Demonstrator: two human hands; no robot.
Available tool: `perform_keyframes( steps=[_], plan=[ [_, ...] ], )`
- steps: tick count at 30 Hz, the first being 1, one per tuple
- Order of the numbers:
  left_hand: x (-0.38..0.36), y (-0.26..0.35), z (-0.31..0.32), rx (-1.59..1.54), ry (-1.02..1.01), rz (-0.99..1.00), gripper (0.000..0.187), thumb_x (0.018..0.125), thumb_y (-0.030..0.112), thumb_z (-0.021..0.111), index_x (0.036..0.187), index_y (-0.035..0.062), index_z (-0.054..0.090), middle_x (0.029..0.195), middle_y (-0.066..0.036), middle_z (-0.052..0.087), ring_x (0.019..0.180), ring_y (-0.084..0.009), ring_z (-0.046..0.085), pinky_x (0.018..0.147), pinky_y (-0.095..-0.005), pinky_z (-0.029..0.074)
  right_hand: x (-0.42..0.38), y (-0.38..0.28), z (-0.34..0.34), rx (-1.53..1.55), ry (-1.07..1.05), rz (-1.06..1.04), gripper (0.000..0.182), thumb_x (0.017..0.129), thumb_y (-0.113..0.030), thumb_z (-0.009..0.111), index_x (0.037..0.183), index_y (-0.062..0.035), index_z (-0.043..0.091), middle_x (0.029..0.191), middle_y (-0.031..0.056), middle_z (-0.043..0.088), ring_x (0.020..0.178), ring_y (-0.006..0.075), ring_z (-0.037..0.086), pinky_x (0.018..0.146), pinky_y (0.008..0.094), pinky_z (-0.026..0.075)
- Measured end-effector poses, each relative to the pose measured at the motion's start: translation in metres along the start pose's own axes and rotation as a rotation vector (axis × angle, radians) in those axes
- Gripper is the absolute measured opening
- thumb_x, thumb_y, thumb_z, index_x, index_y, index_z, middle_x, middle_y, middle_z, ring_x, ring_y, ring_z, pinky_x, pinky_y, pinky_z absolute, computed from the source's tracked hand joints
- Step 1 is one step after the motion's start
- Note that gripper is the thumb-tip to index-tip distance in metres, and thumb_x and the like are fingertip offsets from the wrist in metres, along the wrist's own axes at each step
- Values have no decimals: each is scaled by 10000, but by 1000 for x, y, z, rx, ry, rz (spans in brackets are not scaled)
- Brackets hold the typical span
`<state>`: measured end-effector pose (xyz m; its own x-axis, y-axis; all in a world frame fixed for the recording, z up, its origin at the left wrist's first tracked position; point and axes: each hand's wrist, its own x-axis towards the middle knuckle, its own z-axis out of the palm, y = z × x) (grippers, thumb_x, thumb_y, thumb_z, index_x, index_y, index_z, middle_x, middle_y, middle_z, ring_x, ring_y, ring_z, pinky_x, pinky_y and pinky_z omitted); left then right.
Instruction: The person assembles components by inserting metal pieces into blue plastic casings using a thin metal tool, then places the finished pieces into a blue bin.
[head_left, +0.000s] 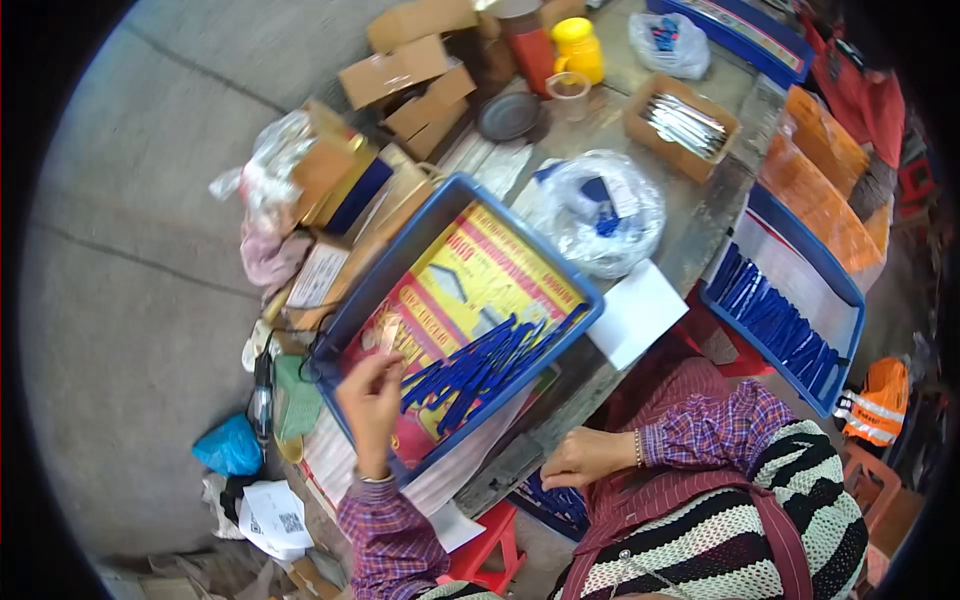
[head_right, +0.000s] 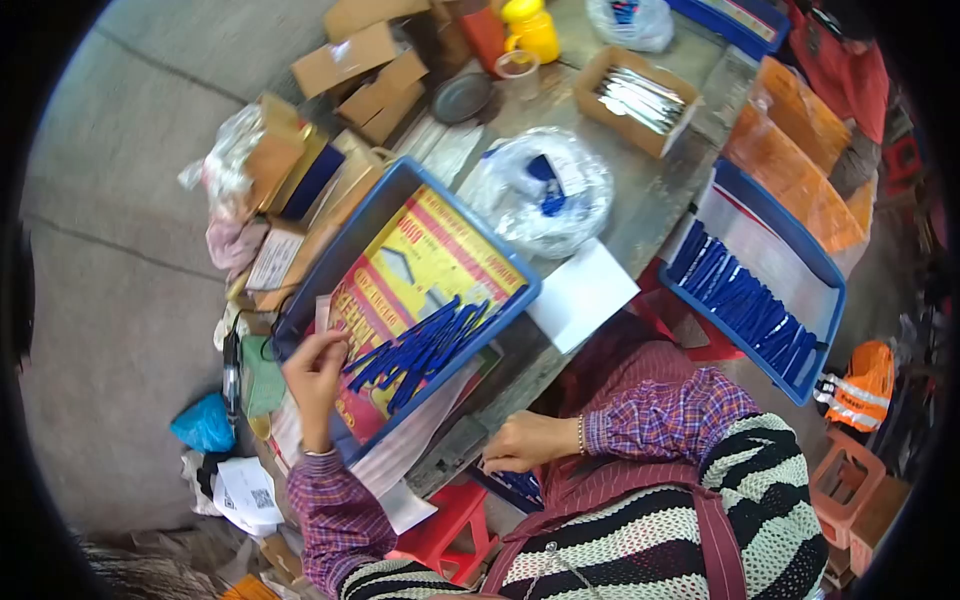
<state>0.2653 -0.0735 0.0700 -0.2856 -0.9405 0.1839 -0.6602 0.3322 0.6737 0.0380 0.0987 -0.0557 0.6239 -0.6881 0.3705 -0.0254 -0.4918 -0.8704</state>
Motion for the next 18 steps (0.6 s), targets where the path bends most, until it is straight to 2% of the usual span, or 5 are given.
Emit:
perform_keyframes(
  steps=[2, 5, 10, 11, 18],
  plan=[
    [8, 5, 53, -61, -136, 7, 125, 755, 27, 664, 877, 10, 685, 761, -96, 657, 652, -141, 618, 557, -261, 468, -16, 0, -8, -37, -77, 7, 249, 878, -265, 570, 730, -65, 566, 646, 117, 580, 603, 305, 584, 512, 414, 442],
    [21, 24, 97, 138, -293, 31, 290, 671, 71, 716, 955, 28, 670, 840, -127, 664, 788, -271, 638, 738, -330, 492, -37, -8, -33, -92, -143, 41, 260, 883, -275, 556, 731, -64, 547, 683, 102, 582, 644, 295, 589, 521, 409, 440],
    [29, 41, 118, 232, -455, 107, 534, 581, 47, 759, 1093, 39, 604, 996, -142, 611, 909, -300, 604, 784, -351, 486, -72, -12, -68, -86, -18, 126, 252, 849, -280, 572, 712, -69, 571, 692, 108, 608, 655, 313, 602, 537, 420, 464],
    [28, 49, 118, 195, -504, -61, 554, 558, 12, 753, 1091, 37, 603, 982, -140, 603, 935, -306, 600, 796, -351, 486, -78, -11, -74, -109, 6, 140, 235, 845, -270, 575, 722, -70, 583, 696, 107, 611, 656, 313, 603, 543, 417, 468],
    [25, 42, 121, 224, -490, -3, 528, 562, -35, 745, 1062, 34, 589, 968, -139, 610, 915, -284, 605, 787, -340, 487, -99, -4, -95, -119, 59, 239, 216, 834, -271, 588, 750, -73, 602, 712, 106, 618, 672, 315, 605, 553, 427, 467]
  ],
)
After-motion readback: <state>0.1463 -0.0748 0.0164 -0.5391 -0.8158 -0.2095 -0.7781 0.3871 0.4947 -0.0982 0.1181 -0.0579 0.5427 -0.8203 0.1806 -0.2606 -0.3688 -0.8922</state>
